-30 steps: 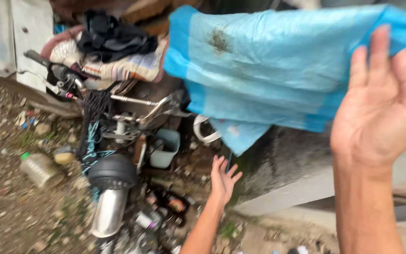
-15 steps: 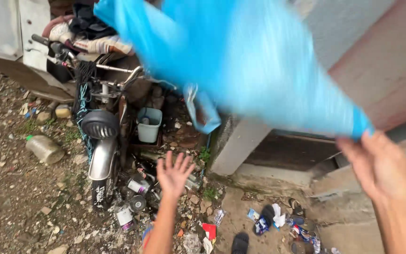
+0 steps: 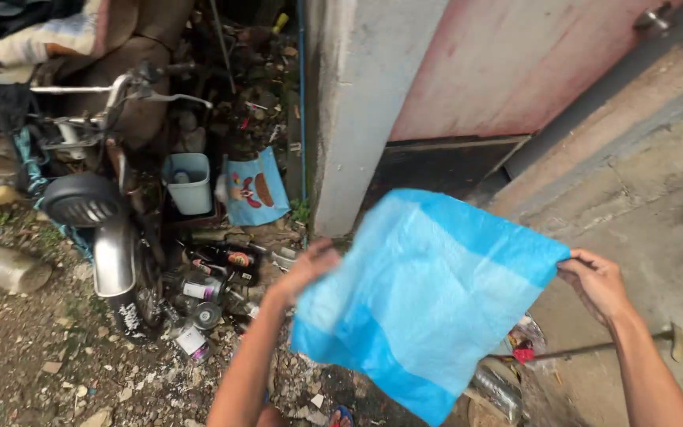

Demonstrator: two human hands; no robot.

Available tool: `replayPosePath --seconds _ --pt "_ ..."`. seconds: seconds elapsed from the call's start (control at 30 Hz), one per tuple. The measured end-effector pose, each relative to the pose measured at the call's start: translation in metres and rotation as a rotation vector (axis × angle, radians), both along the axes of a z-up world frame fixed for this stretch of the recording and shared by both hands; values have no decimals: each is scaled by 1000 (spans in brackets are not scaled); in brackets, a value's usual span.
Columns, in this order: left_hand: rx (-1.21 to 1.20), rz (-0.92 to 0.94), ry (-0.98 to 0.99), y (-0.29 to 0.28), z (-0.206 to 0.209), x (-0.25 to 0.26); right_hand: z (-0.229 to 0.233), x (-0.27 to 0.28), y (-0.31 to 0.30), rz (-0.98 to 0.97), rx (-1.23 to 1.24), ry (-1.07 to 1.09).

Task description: Sweep and collect trash into a blue bag outdoors near a motorcycle.

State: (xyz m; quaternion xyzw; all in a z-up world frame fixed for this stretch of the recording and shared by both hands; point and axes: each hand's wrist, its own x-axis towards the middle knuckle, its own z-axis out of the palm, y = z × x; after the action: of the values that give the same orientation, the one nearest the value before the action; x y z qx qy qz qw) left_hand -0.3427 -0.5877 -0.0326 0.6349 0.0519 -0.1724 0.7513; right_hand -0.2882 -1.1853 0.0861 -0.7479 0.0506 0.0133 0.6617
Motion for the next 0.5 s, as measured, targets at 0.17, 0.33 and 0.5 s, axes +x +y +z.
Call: replayPosePath --seconds 0.17,0.33,0.5 --pt "-9 14 181 -83 -25 -47 21 -47 -25 -144 -477 -86" --pt "-55 59 6 -124 12 -78 -110 -85 25 -328 -577 29" --pt "34 -95 -343 -126 104 -103 -207 -130 208 -362 -194 351"
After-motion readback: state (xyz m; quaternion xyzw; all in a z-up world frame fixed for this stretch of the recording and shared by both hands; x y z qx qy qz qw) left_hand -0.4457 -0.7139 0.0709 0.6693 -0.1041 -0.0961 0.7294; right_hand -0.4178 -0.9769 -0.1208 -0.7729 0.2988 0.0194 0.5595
